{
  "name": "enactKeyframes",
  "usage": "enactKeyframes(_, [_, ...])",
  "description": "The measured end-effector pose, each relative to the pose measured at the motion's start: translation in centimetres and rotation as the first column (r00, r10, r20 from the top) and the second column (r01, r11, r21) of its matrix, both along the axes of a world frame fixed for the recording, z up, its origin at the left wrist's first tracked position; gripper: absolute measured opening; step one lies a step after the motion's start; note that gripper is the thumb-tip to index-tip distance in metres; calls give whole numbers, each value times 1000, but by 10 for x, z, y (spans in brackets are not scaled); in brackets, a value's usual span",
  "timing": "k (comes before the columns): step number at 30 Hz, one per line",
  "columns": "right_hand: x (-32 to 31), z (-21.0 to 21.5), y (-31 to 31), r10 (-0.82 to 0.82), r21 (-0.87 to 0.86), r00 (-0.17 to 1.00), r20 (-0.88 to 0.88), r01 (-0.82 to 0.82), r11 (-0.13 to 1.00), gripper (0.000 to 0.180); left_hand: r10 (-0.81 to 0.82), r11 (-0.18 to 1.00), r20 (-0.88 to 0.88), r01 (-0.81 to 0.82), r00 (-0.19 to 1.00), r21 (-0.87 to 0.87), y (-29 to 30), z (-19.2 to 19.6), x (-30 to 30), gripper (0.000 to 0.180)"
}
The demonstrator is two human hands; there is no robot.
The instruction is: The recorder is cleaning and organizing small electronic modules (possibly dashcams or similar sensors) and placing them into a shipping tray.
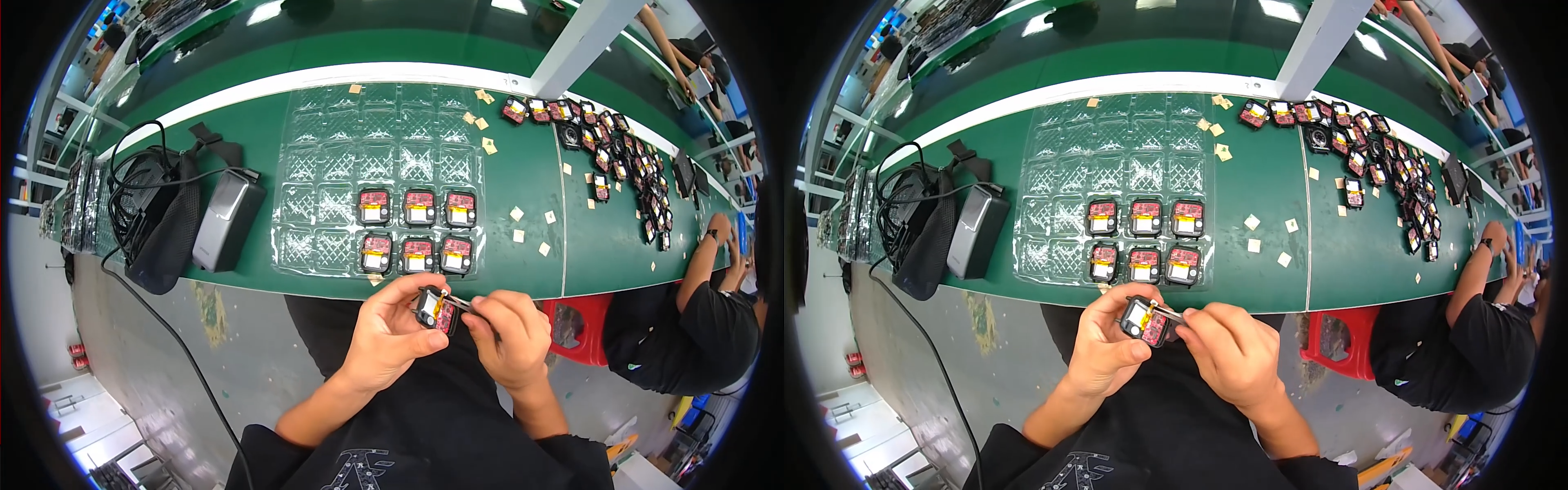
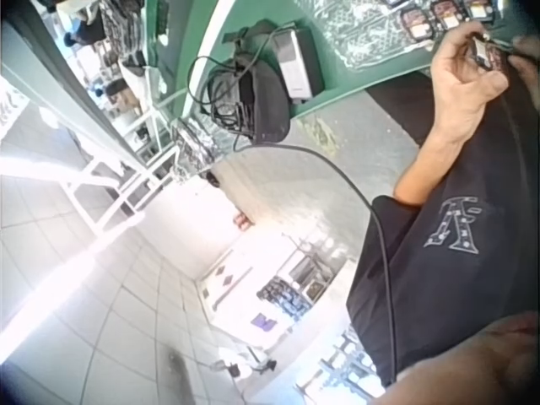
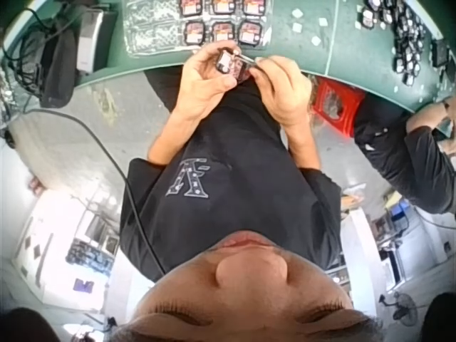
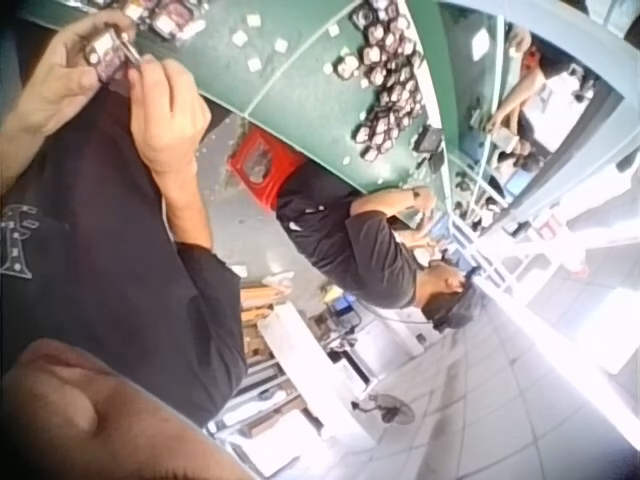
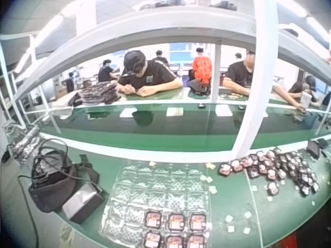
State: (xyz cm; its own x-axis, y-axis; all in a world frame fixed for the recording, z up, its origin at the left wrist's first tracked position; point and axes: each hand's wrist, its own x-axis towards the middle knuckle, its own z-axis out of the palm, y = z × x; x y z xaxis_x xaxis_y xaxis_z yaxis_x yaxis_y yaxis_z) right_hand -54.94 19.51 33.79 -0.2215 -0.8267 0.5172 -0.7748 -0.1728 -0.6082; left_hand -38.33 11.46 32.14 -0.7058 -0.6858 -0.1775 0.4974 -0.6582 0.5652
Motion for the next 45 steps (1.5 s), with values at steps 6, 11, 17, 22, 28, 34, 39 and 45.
enactKeyframes(6, [2, 3, 0, -4, -41, 990, -144, -2, 999, 23, -2, 999, 44, 4, 999, -52, 3, -1, 1, 63])
enactKeyframes(11, [4, 4, 0, 15, -18, 1000, 14, -15, 1000, 18, 12, 998, 60, -8, 998, -62, 4, -2, 1, 61])
enactKeyframes(17, [4, 2, -1, -43, 81, 984, 171, 30, 996, 15, 51, 993, 85, -41, 995, -109, 4, 1, -1, 58])
enactKeyframes(22, [6, 0, -2, -26, 46, 998, 56, 24, 999, 15, 72, 986, 95, -57, 993, -156, 7, -2, 0, 58])
enactKeyframes(28, [8, -1, -2, -5, 47, 999, -32, 7, 999, 16, 76, 989, 170, -52, 982, -141, 7, -1, 2, 58])
enactKeyframes(34, [-22, -2, 6, -126, 68, 970, 209, 114, 991, 14, 376, 826, 239, -207, 895, -524, 2, -2, 23, 70])
enactKeyframes(39, [-49, -22, 10, -283, 106, 918, 278, 264, 959, 13, 873, 209, 182, -11, 453, -978, -30, -17, 42, 49])
enactKeyframes(45, [-59, -30, 11, -331, 136, 897, 293, 303, 943, 14, 913, 233, 334, 373, 234, -898, -41, -15, 47, 27])
